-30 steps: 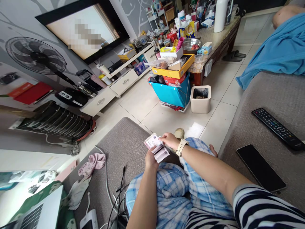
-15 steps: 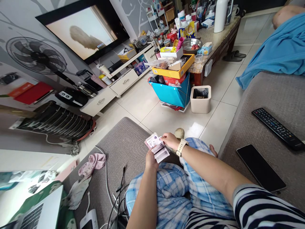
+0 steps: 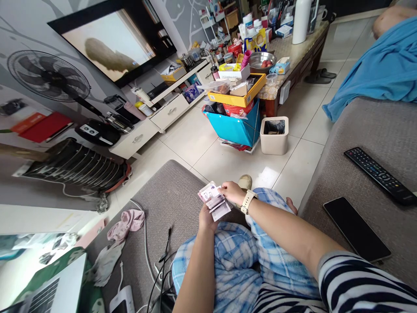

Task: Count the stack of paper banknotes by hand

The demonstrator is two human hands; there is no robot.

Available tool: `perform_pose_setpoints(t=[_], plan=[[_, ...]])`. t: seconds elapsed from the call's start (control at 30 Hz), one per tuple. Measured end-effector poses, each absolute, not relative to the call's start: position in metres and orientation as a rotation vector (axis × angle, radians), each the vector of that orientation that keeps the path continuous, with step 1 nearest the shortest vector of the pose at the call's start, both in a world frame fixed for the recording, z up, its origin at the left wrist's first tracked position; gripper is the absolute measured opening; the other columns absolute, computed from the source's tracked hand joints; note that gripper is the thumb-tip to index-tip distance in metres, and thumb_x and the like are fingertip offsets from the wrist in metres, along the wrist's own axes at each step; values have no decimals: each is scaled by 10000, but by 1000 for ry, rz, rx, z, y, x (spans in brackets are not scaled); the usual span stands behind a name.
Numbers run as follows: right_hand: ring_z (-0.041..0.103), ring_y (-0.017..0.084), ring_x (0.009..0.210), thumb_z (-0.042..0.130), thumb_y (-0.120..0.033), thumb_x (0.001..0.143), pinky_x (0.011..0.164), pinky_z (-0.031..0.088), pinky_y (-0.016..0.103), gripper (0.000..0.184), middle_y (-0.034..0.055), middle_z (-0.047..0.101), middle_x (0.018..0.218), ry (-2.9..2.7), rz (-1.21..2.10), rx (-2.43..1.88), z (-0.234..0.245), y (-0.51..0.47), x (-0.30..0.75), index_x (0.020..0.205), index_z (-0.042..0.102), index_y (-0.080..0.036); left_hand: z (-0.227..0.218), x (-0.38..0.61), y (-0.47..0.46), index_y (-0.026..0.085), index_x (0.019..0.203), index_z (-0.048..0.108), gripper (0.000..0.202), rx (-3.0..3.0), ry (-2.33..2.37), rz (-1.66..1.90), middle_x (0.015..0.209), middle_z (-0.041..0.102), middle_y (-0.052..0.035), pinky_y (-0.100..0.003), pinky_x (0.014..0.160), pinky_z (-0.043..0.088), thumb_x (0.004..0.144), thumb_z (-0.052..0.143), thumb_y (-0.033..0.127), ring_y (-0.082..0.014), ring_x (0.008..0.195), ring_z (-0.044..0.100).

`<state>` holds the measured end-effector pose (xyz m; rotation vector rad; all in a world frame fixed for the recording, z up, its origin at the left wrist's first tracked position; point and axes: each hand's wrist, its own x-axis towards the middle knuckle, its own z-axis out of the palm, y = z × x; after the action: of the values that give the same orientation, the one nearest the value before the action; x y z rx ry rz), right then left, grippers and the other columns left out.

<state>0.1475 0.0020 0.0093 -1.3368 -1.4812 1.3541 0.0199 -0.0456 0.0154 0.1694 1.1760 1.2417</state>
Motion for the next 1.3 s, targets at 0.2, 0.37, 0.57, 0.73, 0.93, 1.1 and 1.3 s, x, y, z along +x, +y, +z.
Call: perform_pose_setpoints(t=[0.2,0.37,0.57,0.73,0.93,1.1,1.3], plan=[[356,110,524,510,-354,767,530,237,256,290,-50,375,517,-1482,1355,-1307,11,1,148,557,390,-194,18,20,-45,113,1067,635,308,112,1176,1250,998,694,-121,-383,809,531,829,531,279,-244,878,676],[371,109,525,507,-365,766,532,245,251,281,-51,399,528,-1472,1415,-1262,11,1,147,569,408,-191,18,20,-44,125,1049,648,301,118,1154,1254,984,696,-113,-384,806,530,842,515,299,-240,860,678],[399,113,542,526,-368,760,548,274,246,260,-46,439,546,-1428,1462,-1212,14,-1,147,590,454,-184,15,19,-44,131,1050,648,299,124,1208,1258,1011,692,-117,-381,797,535,832,529,296,-254,916,669],[489,135,632,557,-319,736,608,342,244,155,-21,544,647,-1361,1492,-1160,14,0,145,677,533,-178,12,18,-43,133,1051,647,295,134,1214,1286,1013,693,-114,-383,815,531,828,537,291,-250,922,669],[463,128,600,532,-312,751,578,334,243,159,-22,526,626,-1337,1503,-1161,13,0,145,671,547,-176,12,18,-43,125,1050,649,305,109,1236,1275,1037,688,-125,-381,810,533,825,537,298,-258,942,664],[436,119,557,518,-331,767,548,316,245,195,-34,492,587,-1271,1560,-1119,16,-2,144,644,525,-179,10,17,-43,127,1058,643,315,126,1225,1275,1028,691,-122,-375,800,533,821,539,306,-251,915,670],[461,124,480,464,-415,834,509,318,249,304,-19,514,504,-1192,1727,-1080,24,-6,145,643,523,-186,11,16,-44,111,1016,644,280,130,1200,1284,960,697,-125,-382,771,539,831,517,278,-244,828,683]])
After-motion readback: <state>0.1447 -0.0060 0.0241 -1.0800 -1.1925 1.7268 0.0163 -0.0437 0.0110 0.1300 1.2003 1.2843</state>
